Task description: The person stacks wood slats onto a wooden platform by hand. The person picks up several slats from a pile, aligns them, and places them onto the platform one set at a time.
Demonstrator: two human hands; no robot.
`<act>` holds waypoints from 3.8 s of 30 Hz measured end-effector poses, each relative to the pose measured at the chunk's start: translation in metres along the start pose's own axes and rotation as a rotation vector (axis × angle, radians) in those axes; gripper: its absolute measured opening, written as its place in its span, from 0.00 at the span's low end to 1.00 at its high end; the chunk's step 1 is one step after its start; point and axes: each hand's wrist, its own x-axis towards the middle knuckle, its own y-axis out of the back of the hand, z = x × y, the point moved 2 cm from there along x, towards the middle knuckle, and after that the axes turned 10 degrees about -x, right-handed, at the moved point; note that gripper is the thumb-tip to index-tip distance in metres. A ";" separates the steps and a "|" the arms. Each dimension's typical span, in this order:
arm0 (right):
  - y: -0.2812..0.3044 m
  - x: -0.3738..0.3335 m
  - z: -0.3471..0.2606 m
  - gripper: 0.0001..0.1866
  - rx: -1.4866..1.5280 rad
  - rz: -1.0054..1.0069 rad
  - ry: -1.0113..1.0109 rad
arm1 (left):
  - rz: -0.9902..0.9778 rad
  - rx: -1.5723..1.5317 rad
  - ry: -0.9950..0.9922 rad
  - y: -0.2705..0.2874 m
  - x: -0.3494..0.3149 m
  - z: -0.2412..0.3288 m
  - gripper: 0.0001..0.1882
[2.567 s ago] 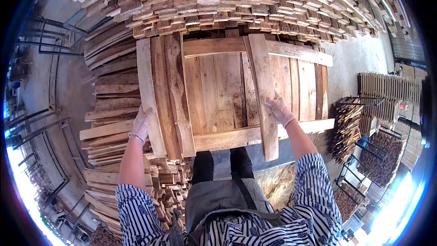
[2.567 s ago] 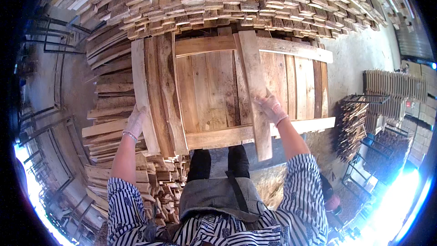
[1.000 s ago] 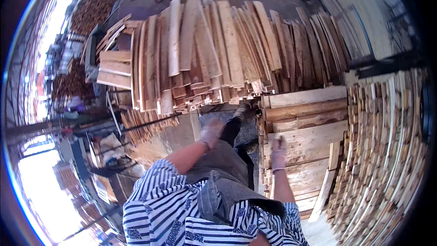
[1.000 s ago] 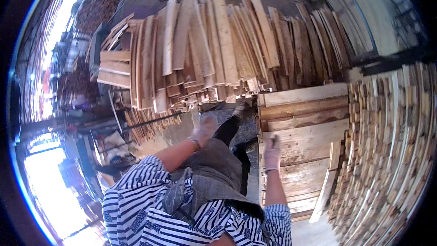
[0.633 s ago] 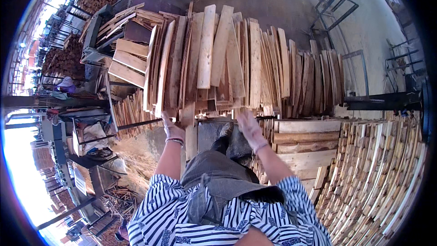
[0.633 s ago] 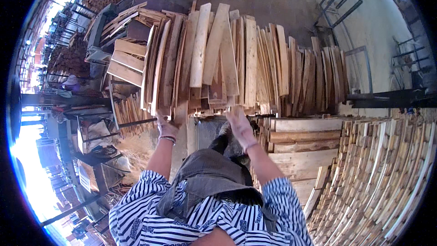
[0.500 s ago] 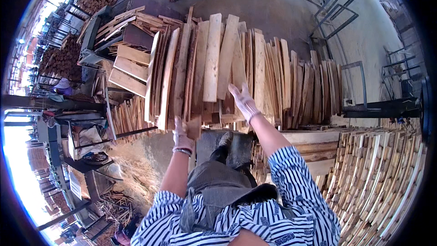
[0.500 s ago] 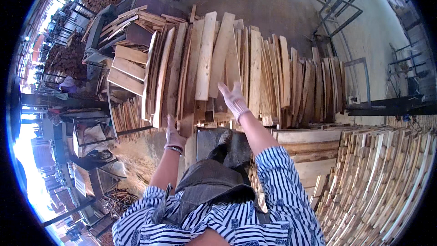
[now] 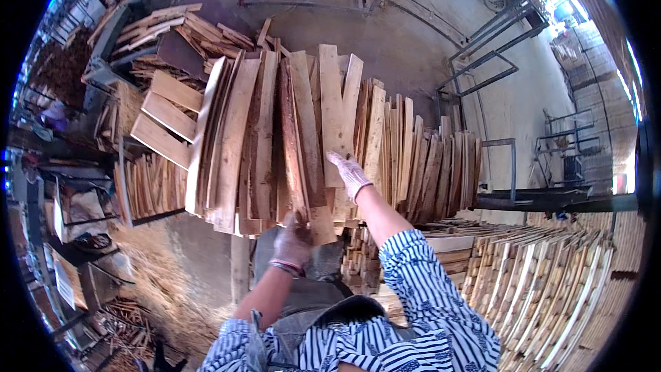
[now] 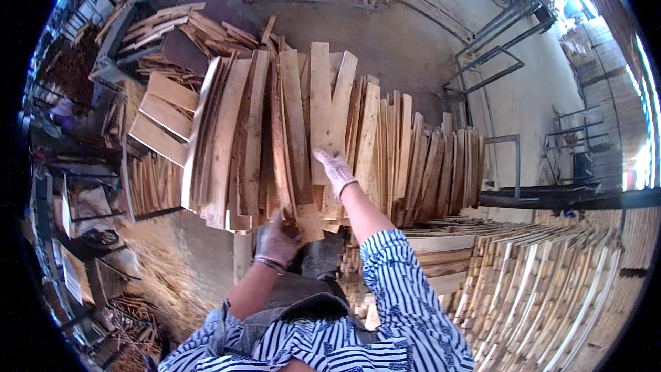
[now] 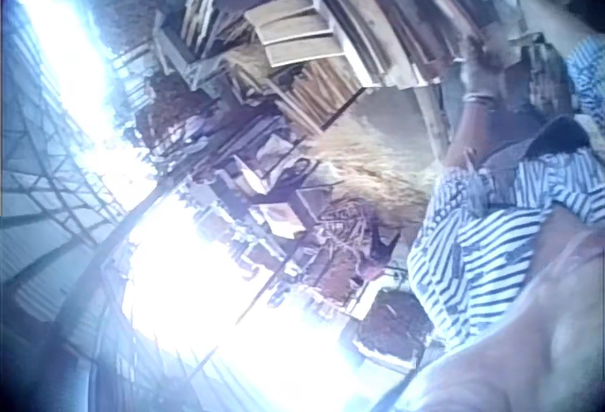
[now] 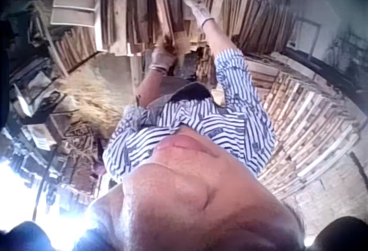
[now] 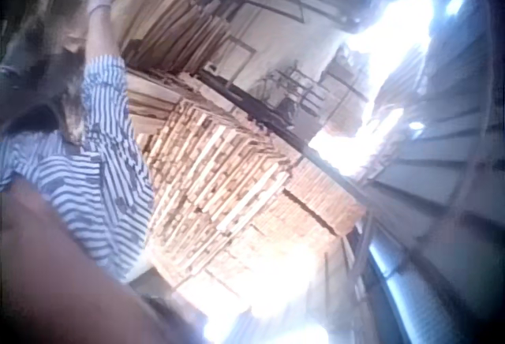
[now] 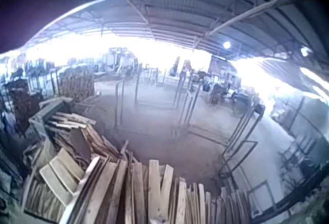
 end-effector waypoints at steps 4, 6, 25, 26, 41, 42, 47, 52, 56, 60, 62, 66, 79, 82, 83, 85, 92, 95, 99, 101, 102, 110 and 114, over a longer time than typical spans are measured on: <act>0.011 0.011 0.001 0.50 0.087 -0.044 -0.031 | -0.022 0.414 -0.216 -0.029 0.001 0.016 0.21; 0.002 0.013 -0.007 0.45 0.093 -0.034 0.067 | -0.006 0.817 -0.513 -0.052 -0.007 0.005 0.21; 0.035 -0.005 0.093 0.32 0.233 -0.013 0.302 | 0.131 0.744 0.086 -0.028 -0.042 -0.019 0.28; 0.040 -0.027 0.106 0.31 0.165 -0.036 0.282 | 0.184 0.509 0.211 -0.018 -0.060 -0.027 0.27; -0.006 -0.039 0.218 0.41 0.557 -0.215 -0.010 | -0.001 1.038 0.280 -0.036 -0.013 0.037 0.32; -0.007 -0.045 0.213 0.42 0.586 -0.190 0.013 | -0.032 1.037 0.200 -0.031 -0.012 0.030 0.33; 0.012 -0.120 0.165 0.37 0.210 -0.224 0.152 | -0.060 0.922 0.217 -0.003 -0.047 0.005 0.34; 0.010 -0.126 0.175 0.32 0.708 -0.326 -0.094 | 0.122 0.799 0.319 -0.024 -0.045 0.029 0.38; 0.005 -0.080 0.215 0.27 0.561 -0.155 0.199 | 0.105 1.052 0.014 -0.050 -0.020 0.016 0.46; 0.009 -0.119 0.202 0.37 0.543 -0.093 0.221 | -0.129 0.949 -0.063 -0.017 -0.031 -0.005 0.46; 0.017 -0.133 0.205 0.40 0.526 -0.058 0.243 | -0.090 0.968 -0.055 -0.010 -0.028 -0.018 0.43; 0.056 -0.194 0.172 0.39 0.473 0.022 0.276 | -0.288 0.918 -0.087 -0.052 -0.056 -0.023 0.38; 0.112 -0.405 0.241 0.48 0.452 0.366 0.348 | -1.145 1.375 0.222 -0.056 -0.148 -0.166 0.26; 0.146 -0.449 0.267 0.57 0.266 0.497 0.633 | -1.086 1.699 -0.175 -0.067 -0.195 -0.204 0.22; 0.159 -0.462 0.287 0.57 0.247 0.539 0.629 | -0.918 1.586 -0.118 -0.065 -0.210 -0.224 0.28; 0.166 -0.472 0.318 0.58 0.185 0.689 0.573 | -0.743 1.368 -0.093 -0.056 -0.205 -0.279 0.36; 0.187 -0.491 0.358 0.56 0.283 1.103 0.667 | -1.047 1.546 0.218 -0.056 -0.168 -0.341 0.41; 0.195 -0.492 0.367 0.59 0.277 1.174 0.462 | -1.243 1.737 0.309 -0.067 -0.167 -0.358 0.40; 0.168 -0.400 0.442 0.62 0.501 1.168 0.320 | -0.689 1.641 1.039 -0.042 -0.115 -0.385 0.34; 0.171 -0.380 0.437 0.62 0.549 1.230 0.416 | -1.565 2.290 0.732 -0.038 -0.080 -0.387 0.32; 0.161 -0.374 0.452 0.64 0.555 1.268 0.362 | -1.496 2.321 0.743 -0.034 -0.084 -0.402 0.31; 0.210 -0.378 0.470 0.61 0.653 1.232 -0.035 | -0.864 1.665 0.841 0.007 0.000 -0.446 0.33; 0.192 -0.387 0.495 0.54 0.531 1.416 0.079 | -1.239 1.844 0.429 -0.015 -0.084 -0.477 0.42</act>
